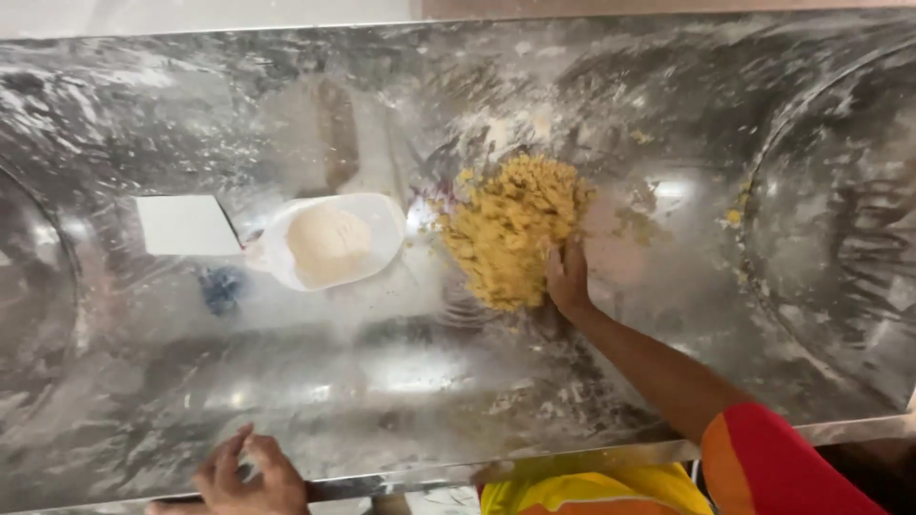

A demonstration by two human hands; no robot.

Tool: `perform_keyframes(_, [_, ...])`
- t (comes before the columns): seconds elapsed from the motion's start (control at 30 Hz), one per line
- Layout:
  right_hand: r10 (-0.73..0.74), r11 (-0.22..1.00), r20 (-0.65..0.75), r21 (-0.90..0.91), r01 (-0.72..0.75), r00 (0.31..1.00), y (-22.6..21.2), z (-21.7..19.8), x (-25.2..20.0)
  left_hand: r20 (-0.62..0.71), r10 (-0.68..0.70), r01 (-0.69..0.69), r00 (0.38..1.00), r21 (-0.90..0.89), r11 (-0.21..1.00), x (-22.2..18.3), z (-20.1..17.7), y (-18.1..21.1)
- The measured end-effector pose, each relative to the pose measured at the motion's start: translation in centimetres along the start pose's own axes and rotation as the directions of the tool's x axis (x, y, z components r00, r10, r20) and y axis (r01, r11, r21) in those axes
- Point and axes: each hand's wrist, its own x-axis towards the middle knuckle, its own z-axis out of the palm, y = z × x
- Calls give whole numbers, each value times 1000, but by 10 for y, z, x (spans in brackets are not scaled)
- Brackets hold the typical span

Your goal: The person is manually kneading a large batch of dough on a stainless steel surface, folding and pressing it to develop its structure.

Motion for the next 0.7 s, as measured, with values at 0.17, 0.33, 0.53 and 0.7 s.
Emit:
perform_keyframes(0.17, [-524,821,143,-175,543,839,-70,-22,-9,98,-36,20,995,157,987,-1,-6,3])
perform_keyframes(0.33, [-537,698,228,-421,579,812,-164,5,38,58,-3,-3,998,102,995,2,-2,5])
perform_keyframes(0.53, [-170,248,742,-605,757,649,-291,89,4,40,41,-42,998,48,998,3,3,1])
perform_keyframes(0.7, [-26,41,826,-562,826,563,-255,73,4,16,23,-24,1000,46,999,7,-2,7])
